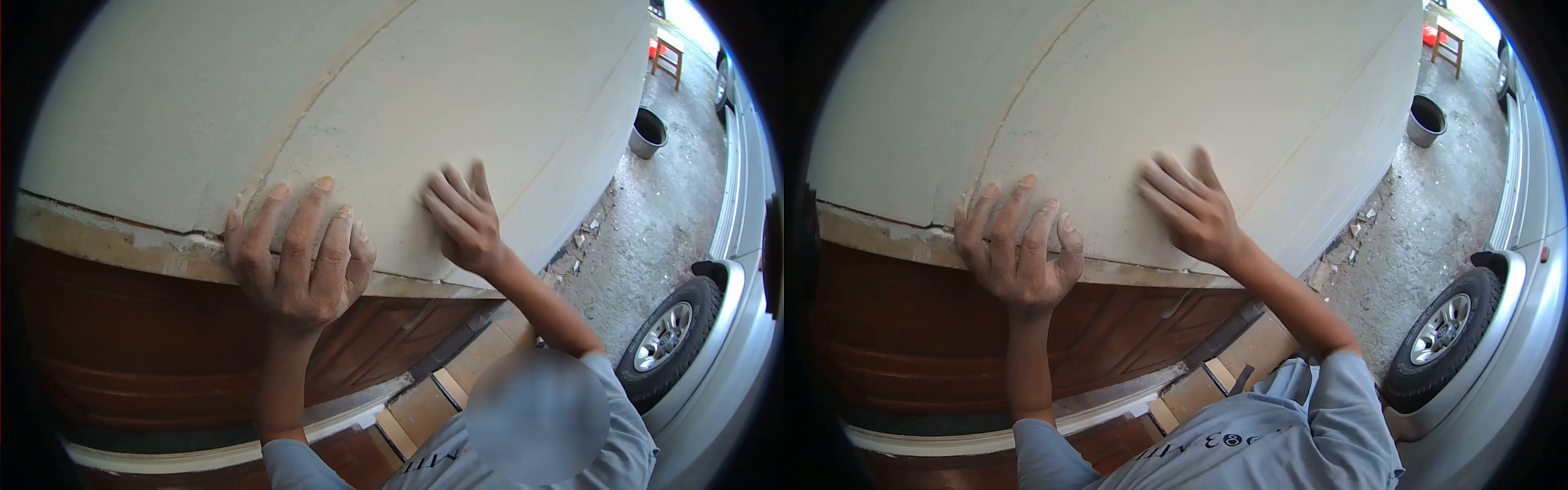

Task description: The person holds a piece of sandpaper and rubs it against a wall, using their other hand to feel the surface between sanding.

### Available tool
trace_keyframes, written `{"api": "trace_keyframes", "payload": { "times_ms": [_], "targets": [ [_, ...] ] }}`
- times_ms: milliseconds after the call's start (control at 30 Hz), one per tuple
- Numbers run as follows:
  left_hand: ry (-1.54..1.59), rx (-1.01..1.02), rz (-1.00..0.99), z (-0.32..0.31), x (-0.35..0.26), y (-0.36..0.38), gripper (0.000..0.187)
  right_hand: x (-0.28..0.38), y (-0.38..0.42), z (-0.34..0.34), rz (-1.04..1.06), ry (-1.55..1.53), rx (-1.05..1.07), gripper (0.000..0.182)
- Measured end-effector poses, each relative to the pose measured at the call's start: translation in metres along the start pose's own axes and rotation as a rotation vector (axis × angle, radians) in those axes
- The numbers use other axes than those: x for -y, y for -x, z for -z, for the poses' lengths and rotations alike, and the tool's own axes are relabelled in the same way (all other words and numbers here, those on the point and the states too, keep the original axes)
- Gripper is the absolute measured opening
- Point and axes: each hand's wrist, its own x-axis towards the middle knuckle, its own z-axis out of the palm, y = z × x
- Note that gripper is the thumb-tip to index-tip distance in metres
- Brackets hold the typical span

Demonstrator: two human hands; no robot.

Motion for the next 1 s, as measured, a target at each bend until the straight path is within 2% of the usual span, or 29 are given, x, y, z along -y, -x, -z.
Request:
{"api": "trace_keyframes", "payload": {
  "times_ms": [133,200,267,367,467,567,667,700,767,867,933,1000],
  "targets": [
    [0.009,0.001,0.003,-0.001,0.000,0.000,0.009,0.025,-0.090,0.009,0.104,-0.080,-0.017,0.038],
    [0.013,-0.018,-0.003,-0.003,0.002,0.000,0.009,0.012,-0.047,0.010,0.051,-0.044,0.054,0.038],
    [0.016,-0.042,-0.004,-0.004,0.001,0.001,0.009,-0.003,0.032,0.002,-0.029,0.017,0.080,0.038],
    [0.005,-0.029,-0.006,-0.003,0.000,0.000,0.008,-0.002,0.026,0.001,-0.031,0.023,0.069,0.038],
    [-0.005,-0.008,0.021,-0.002,-0.001,-0.001,0.008,0.017,-0.071,0.010,0.072,-0.019,0.015,0.040],
    [0.014,0.013,0.014,0.002,0.000,-0.001,0.009,0.025,-0.106,0.010,0.105,-0.094,-0.050,0.043],
    [0.019,-0.020,-0.006,-0.002,0.001,0.001,0.009,0.006,0.004,-0.004,-0.023,-0.065,-0.014,0.037],
    [0.016,-0.027,-0.004,-0.003,0.001,0.000,0.010,0.014,0.012,0.001,-0.067,0.001,0.040,0.035],
    [0.016,-0.020,-0.008,-0.001,0.000,0.000,0.010,-0.001,0.010,-0.006,-0.016,-0.054,-0.052,0.035],
    [0.020,-0.007,0.000,0.000,0.000,0.000,0.010,0.001,-0.078,0.013,0.049,-0.033,-0.121,0.043],
    [0.019,-0.003,-0.002,-0.002,0.000,0.000,0.010,-0.002,-0.109,0.014,0.068,-0.037,-0.192,0.046],
    [0.022,-0.009,-0.002,-0.002,0.002,0.001,0.010,0.004,-0.063,0.009,0.000,-0.052,-0.113,0.046]
  ]
}}
